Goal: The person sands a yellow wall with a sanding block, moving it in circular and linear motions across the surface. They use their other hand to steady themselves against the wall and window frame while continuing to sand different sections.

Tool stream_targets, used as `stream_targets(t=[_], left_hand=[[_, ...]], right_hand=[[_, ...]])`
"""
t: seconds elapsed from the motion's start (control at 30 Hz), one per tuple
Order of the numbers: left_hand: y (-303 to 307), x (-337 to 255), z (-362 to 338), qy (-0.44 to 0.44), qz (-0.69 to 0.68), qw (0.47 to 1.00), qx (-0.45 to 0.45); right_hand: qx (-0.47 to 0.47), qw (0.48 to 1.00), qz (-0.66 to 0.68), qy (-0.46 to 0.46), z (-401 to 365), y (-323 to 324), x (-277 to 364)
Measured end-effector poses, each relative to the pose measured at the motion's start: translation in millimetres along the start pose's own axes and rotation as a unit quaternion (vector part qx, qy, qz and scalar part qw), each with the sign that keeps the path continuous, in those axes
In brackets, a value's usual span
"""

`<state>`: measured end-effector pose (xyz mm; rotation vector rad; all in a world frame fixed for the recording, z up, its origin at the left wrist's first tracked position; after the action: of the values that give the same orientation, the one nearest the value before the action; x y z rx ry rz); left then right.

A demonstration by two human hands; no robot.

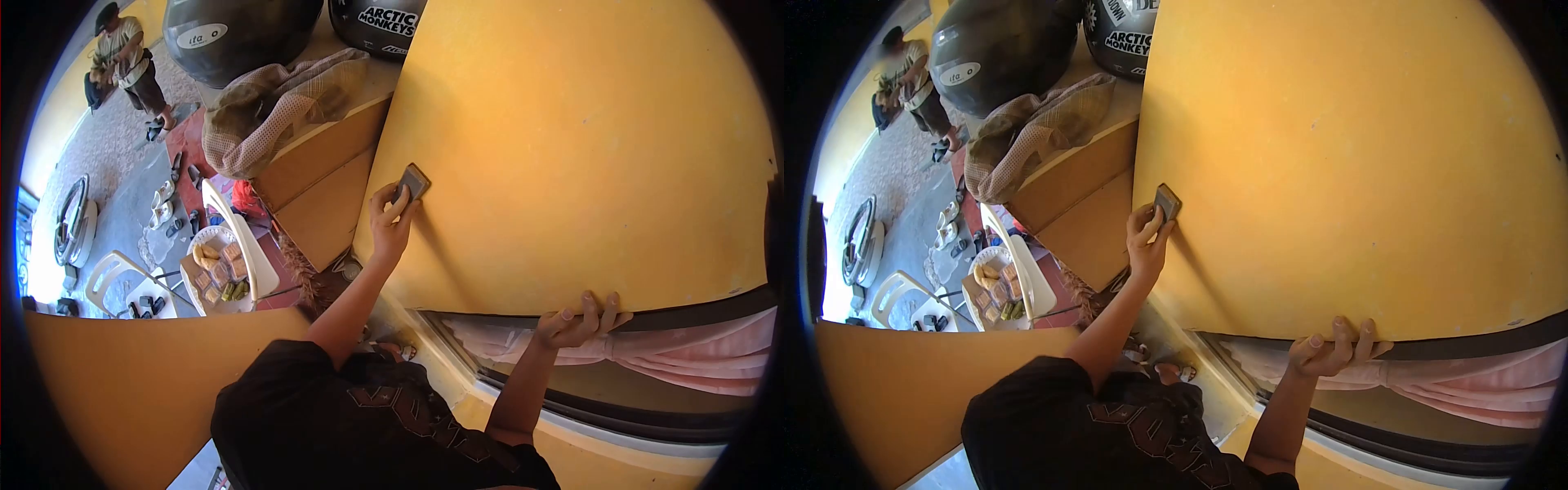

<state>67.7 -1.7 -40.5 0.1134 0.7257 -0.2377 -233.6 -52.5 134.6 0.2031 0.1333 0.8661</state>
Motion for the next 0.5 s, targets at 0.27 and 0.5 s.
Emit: stream_targets(t=[0.27, 0.5], left_hand=[[12.2, -21.2, 88.5, -0.014, -0.022, 0.995, -0.093], [13.1, 35.1, 47.7, 0.005, 0.002, 0.999, -0.044]], right_hand=[[0.003, 1.0, 0.028, 0.001, 1.5, 2.0, 1.9], [0.008, 0.999, 0.039, 0.002, -0.9, 0.3, -3.9]])
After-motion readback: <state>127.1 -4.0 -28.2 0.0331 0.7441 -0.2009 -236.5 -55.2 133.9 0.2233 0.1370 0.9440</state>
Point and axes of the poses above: each hand's wrist, its own z-axis towards the middle knuckle, its own y-axis out of the back of the hand, x = y × z, the point moved 6 cm from there along z, towards the middle knuckle, and after that the axes turned 9 degrees about -y, right-handed, at the moved point
